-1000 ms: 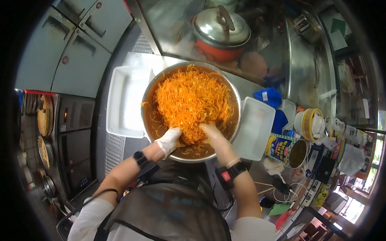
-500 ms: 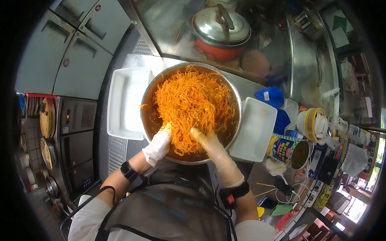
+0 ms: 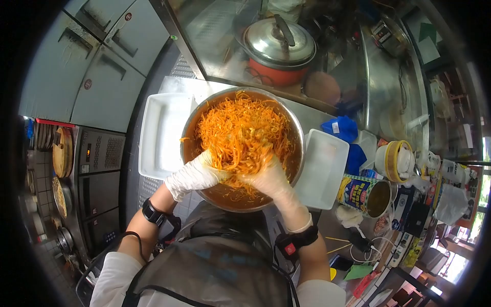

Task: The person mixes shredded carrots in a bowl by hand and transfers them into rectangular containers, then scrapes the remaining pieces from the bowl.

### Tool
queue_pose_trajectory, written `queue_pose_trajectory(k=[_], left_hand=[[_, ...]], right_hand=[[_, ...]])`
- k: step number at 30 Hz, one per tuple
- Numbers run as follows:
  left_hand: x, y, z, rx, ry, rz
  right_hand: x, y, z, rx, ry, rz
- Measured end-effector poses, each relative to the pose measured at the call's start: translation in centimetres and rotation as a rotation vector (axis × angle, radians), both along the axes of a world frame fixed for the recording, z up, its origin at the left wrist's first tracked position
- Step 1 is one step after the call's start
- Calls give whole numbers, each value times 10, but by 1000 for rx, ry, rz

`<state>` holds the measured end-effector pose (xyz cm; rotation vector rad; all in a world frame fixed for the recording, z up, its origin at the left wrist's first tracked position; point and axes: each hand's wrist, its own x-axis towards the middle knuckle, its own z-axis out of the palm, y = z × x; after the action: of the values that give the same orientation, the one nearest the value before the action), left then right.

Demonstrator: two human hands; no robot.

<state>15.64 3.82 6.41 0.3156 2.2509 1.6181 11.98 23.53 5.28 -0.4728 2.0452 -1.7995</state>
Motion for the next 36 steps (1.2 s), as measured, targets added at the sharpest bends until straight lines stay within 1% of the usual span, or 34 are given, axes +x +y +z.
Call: queue_pose_trajectory(k=[1, 3, 4, 6, 7, 9, 10, 11, 13, 14, 15, 17, 18, 20, 21, 23, 24, 26, 30, 32, 33, 35, 36], left_hand=[[-2, -1, 5, -2, 3, 2], [-2, 0, 15, 151, -33, 80], [-3, 4, 25, 150, -34, 82], [-6, 11, 49, 261, -56, 209], [-9, 10, 54, 260, -56, 215], [-17, 9, 60, 344, -178, 246], [-18, 13, 63, 338, -87, 356], [-20, 12, 64, 339, -87, 356], [-26, 8, 65, 244, -38, 346], [-26, 7, 54, 175, 94, 359], [-28, 7, 53, 176, 95, 360], [-30, 7, 53, 18, 89, 343], [-31, 6, 43, 20, 92, 340], [-31, 2, 19, 12, 294, 232], [-29, 3, 22, 11, 290, 235], [-28, 10, 36, 274, -114, 389], [-29, 12, 41, 274, -109, 389], [-29, 15, 48, 217, -80, 391], [-26, 14, 34, 274, -161, 432], [-23, 18, 30, 321, -81, 455], [-23, 18, 32, 321, -80, 461], [-24, 18, 38, 265, 40, 419], [-24, 17, 33, 263, 39, 427]], right_hand=[[-4, 1, -6, -2, 3, 2], [-8, 5, -12, 123, 231, -180], [-12, 6, -7, 105, 198, -184], [-9, 9, 3, 67, 212, -207], [-9, 8, 11, 34, 227, -235], [-6, 8, 29, -6, 235, -237], [-3, 9, 36, -61, 152, -254], [-2, 9, 42, -117, 70, -271], [-4, 9, 50, -125, 80, -259], [-6, 9, 54, -134, 87, -249], [-10, 7, 59, -133, 88, -248], [-18, 1, 66, 0, 22, -211], [-17, 0, 64, 1, 26, -214], [-17, -4, 54, -238, 143, -224], [-18, -3, 47, -238, 138, -220], [-22, 3, 36, -7, 202, -206], [-22, 2, 34, -9, 207, -206], [-21, -2, 32, -79, 93, -208], [-20, 1, 27, -160, 68, -193], [-21, 0, 35, -124, 80, -163], [-23, 2, 37, -125, 79, -157], [-28, 7, 39, -70, 136, -42], [-28, 10, 32, -72, 134, -35]])
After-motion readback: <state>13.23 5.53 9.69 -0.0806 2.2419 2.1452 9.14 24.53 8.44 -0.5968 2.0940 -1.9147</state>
